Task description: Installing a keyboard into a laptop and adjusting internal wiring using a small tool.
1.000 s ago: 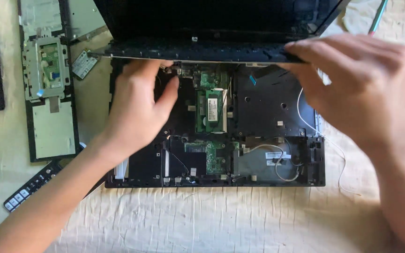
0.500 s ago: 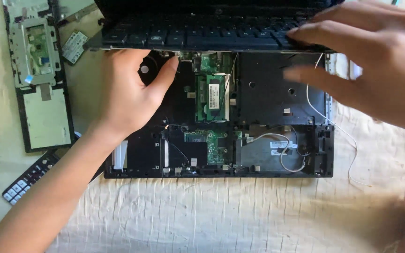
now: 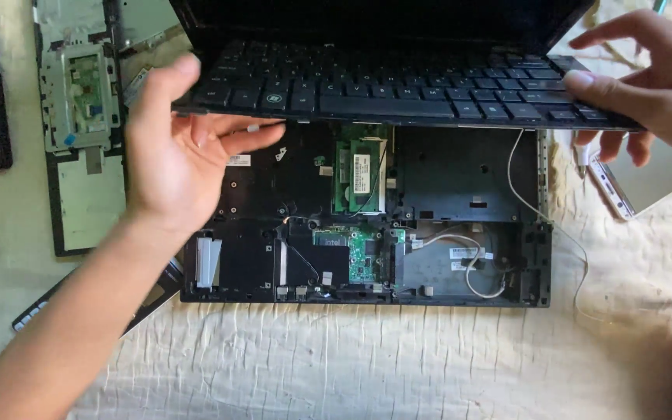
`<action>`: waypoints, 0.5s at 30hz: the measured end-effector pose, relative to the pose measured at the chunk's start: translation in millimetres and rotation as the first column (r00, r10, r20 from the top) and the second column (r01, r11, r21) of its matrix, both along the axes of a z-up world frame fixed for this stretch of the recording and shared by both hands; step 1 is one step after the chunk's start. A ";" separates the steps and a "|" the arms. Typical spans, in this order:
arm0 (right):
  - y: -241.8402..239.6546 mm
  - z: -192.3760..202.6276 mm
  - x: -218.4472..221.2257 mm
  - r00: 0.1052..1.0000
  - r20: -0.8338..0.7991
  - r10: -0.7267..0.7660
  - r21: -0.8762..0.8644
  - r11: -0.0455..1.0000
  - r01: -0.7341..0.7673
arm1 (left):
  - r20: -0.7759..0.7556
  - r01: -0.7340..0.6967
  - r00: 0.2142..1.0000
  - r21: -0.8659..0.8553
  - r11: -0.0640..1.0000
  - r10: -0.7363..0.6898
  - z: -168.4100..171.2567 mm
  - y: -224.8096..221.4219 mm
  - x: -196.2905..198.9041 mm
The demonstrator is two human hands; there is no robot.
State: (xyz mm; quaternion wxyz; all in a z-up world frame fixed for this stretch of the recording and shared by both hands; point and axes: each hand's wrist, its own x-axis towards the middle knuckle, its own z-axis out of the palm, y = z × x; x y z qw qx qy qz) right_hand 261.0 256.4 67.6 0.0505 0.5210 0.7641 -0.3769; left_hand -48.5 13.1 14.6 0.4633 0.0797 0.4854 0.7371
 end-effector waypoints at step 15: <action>-55.2 -40.5 30.8 0.853 -0.499 -0.151 -0.038 0.988 0.152 | -0.386 0.270 0.460 -0.797 0.540 -0.800 46.2 -13.9 -32.2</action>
